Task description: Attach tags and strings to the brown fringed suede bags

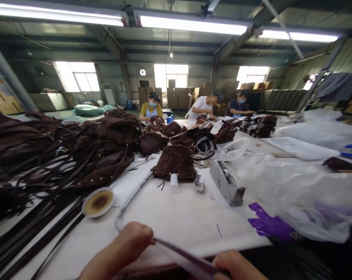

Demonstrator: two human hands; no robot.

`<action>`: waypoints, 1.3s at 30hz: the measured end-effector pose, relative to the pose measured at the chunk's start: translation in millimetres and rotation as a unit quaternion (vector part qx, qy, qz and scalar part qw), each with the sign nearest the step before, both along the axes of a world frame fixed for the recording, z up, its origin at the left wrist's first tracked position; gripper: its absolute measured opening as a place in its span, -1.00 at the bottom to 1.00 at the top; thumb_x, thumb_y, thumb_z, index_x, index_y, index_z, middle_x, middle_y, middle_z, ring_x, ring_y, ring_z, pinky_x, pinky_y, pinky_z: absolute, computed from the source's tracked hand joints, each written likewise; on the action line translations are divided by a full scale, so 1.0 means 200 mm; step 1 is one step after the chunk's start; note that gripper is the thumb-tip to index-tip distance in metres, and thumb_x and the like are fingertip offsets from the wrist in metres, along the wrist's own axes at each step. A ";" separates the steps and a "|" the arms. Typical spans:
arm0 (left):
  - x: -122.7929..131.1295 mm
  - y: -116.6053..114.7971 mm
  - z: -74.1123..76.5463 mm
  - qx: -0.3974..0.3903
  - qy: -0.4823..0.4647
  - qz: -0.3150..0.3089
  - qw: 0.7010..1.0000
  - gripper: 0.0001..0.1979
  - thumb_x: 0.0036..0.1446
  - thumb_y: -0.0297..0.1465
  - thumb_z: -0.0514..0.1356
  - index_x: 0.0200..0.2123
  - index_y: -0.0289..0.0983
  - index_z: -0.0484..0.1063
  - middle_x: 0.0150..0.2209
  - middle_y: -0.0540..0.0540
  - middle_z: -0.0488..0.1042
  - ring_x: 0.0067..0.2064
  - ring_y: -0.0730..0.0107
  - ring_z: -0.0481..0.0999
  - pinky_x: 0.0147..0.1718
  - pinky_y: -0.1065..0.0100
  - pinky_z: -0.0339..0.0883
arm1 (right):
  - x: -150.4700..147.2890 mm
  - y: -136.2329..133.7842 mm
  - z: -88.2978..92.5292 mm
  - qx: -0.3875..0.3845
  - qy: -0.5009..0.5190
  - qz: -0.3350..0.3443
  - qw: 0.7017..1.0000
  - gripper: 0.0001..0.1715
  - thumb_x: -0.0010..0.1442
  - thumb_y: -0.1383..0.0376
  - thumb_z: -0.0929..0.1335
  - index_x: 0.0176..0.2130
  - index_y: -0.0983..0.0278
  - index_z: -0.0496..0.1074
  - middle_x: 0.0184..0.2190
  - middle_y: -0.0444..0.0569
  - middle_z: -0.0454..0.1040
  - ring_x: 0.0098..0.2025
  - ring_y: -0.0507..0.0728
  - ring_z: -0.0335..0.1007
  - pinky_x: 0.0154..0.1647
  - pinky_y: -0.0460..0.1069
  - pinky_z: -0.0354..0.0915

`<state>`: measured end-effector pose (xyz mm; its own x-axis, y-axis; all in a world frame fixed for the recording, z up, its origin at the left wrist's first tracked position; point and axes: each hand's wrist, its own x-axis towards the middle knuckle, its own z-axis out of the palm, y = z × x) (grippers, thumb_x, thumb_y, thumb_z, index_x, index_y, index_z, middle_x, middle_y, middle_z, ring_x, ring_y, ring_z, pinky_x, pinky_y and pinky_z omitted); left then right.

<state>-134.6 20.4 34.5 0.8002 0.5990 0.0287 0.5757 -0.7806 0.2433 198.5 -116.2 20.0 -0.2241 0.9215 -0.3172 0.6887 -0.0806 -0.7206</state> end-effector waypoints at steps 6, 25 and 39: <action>-0.18 0.04 -0.13 0.039 -0.001 0.111 0.993 -0.64 0.33 -0.29 0.01 -0.51 -0.25 0.35 -0.53 -0.02 0.43 -0.47 0.41 0.42 -0.44 0.41 0.18 | 0.26 -0.03 0.19 0.080 -0.125 0.023 0.989 -0.74 0.19 0.28 0.28 -0.40 0.28 0.52 -0.41 -0.03 0.55 -0.33 0.09 0.42 -0.30 -0.09 0.19; 0.27 -0.07 -0.09 0.145 0.062 0.111 0.981 -0.76 0.28 -0.36 0.04 -0.39 -0.18 0.45 -0.44 -0.04 0.47 -0.42 0.31 0.44 -0.42 0.36 0.15 | 0.07 0.20 0.14 0.166 -0.264 0.106 0.944 -0.72 0.24 0.24 0.29 -0.30 0.29 0.57 -0.31 0.07 0.59 -0.28 0.18 0.50 -0.31 -0.03 0.25; 0.18 -0.02 -0.08 0.106 0.074 0.166 0.978 -0.71 0.31 -0.33 -0.01 -0.35 -0.20 0.48 -0.39 -0.06 0.50 -0.35 0.31 0.47 -0.39 0.36 0.20 | 0.14 0.13 0.06 0.138 -0.270 0.057 0.951 -0.83 0.18 0.32 0.31 -0.29 0.29 0.52 -0.26 0.03 0.55 -0.20 0.18 0.46 -0.24 -0.01 0.20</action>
